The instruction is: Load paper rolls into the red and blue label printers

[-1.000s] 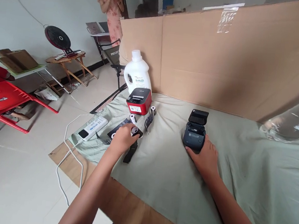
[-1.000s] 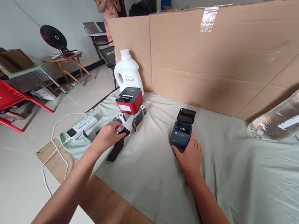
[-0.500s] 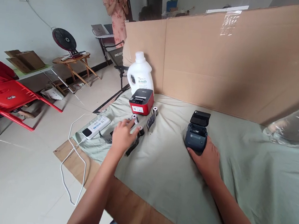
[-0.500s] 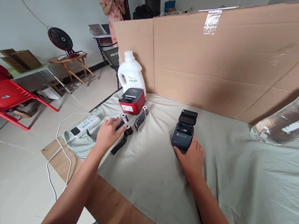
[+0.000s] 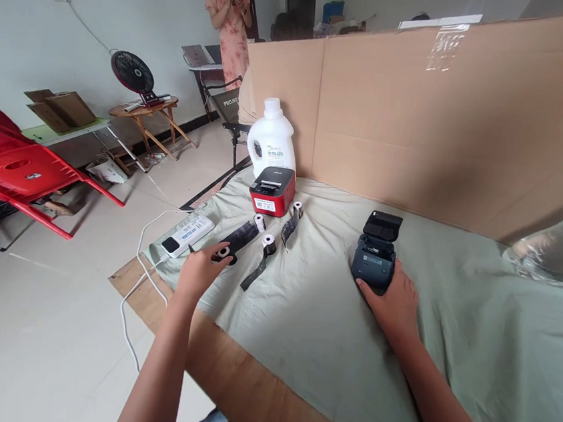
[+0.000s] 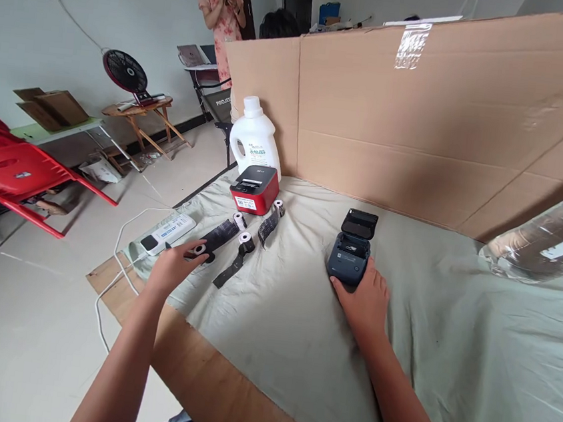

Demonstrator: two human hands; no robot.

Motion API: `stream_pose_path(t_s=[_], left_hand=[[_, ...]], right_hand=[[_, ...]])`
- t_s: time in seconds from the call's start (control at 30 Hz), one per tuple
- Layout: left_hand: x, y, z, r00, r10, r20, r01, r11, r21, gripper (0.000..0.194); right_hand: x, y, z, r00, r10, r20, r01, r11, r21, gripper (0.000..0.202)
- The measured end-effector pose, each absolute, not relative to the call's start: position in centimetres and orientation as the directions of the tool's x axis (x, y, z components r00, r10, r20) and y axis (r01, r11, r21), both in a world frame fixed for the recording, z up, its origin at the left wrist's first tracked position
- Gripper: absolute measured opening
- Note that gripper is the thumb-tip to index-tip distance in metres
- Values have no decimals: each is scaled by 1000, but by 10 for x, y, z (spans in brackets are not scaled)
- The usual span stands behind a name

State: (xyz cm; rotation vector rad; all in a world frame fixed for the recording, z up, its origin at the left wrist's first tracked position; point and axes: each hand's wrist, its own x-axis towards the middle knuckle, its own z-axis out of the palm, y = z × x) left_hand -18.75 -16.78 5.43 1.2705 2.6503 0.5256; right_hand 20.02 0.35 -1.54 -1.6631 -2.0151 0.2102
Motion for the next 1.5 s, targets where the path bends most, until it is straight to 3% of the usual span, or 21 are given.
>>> stream_pose_path(t_s=[0.2,0.33,0.57,0.87,1.07,1.23,1.33,1.5], left_hand=[[-189,-158,70,-577,817,19,787,549,283,52],[-192,-116,86,-550,831,82,807,504,309,54],[-210,-35,93,-431,901,-41,855,423,299,54],[-226,-39,93,-393,919,32,857,354,375,45],[-185,-15,93,-302,949,93,897,250,364,33],[-134,37,92,-322,946,-40,896,318,310,48],[-115,57,93,-347,937,-44,894,345,287,39],[-78,38,100,-324,942,84,916,290,276,38]], right_hand=[[201,4,-14,-120,953,279,863,239,-445,96],[200,3,-14,-114,949,293,857,243,-455,94],[199,2,-15,-94,947,307,833,244,-496,84],[200,2,-16,-81,948,309,826,237,-511,74],[200,3,-15,-87,946,312,822,245,-514,73],[201,5,-14,-97,946,310,820,253,-514,75],[203,8,-17,-107,939,328,819,270,-507,78],[204,9,-7,-103,853,511,745,407,-529,71]])
